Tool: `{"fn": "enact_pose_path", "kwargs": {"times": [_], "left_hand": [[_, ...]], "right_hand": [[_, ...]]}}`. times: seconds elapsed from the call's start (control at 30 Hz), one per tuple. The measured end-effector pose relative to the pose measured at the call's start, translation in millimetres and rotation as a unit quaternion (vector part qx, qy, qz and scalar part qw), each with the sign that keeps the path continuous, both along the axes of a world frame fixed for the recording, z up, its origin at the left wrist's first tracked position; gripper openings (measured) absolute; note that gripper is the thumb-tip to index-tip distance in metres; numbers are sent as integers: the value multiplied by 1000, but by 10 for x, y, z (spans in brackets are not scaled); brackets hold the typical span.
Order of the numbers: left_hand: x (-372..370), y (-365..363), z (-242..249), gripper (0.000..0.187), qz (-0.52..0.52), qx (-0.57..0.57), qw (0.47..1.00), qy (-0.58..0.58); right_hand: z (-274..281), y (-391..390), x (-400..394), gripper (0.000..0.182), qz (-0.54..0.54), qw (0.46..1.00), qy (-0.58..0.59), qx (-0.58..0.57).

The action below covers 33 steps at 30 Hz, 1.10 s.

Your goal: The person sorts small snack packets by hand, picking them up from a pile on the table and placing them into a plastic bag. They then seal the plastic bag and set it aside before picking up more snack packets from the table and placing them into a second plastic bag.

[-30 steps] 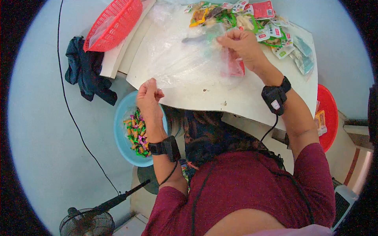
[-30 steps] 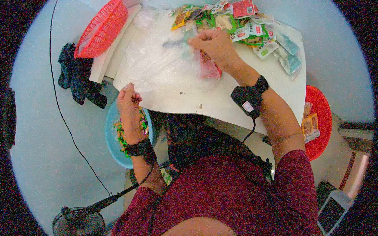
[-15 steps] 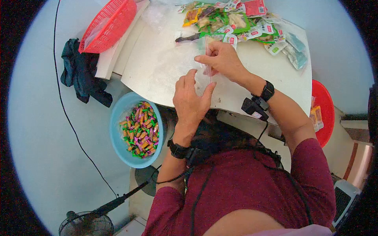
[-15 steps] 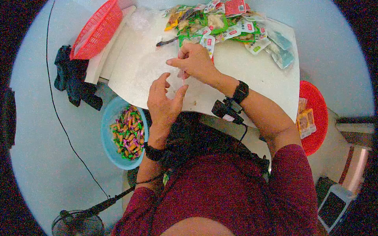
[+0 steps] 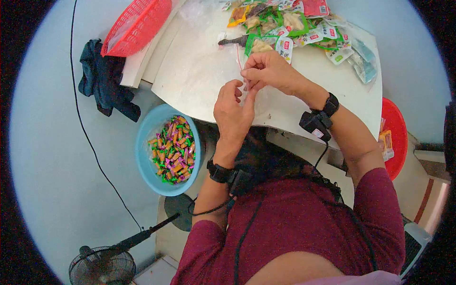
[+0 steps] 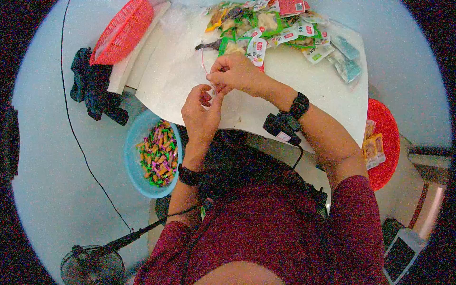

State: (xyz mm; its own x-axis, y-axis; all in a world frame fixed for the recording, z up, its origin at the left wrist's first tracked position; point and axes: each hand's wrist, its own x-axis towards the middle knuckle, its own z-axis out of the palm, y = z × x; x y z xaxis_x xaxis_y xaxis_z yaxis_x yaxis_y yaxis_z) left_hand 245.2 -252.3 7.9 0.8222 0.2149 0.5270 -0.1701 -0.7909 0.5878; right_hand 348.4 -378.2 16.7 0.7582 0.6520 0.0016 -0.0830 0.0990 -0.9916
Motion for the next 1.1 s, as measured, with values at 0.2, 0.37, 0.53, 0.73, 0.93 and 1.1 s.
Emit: {"fn": "enact_pose_path", "kwargs": {"times": [0.2, 0.37, 0.53, 0.73, 0.93, 1.1], "left_hand": [[36, 102, -65, 10, -22, -26, 999, -9], [14, 120, -2, 12, -19, -82, 996, 13], [44, 235, 36, 11, 29, -57, 998, -23], [14, 428, 307, 9, 162, 18, 980, -114], [-4, 399, 424, 10, 184, -1, 977, -109], [41, 452, 341, 21, 174, 95, 972, -122]], "right_hand": [[1, 10, -17, 21, -24, 1000, -3, -2], [-59, 18, 27, 21, -29, 999, -32, -9], [-92, 22, 55, 22, -39, 998, -50, 15], [28, -18, 6, 21, -81, 989, -94, -76], [-36, -2, 22, 21, -71, 988, -124, -62], [24, -12, 14, 22, -74, 981, -151, -99]]}}
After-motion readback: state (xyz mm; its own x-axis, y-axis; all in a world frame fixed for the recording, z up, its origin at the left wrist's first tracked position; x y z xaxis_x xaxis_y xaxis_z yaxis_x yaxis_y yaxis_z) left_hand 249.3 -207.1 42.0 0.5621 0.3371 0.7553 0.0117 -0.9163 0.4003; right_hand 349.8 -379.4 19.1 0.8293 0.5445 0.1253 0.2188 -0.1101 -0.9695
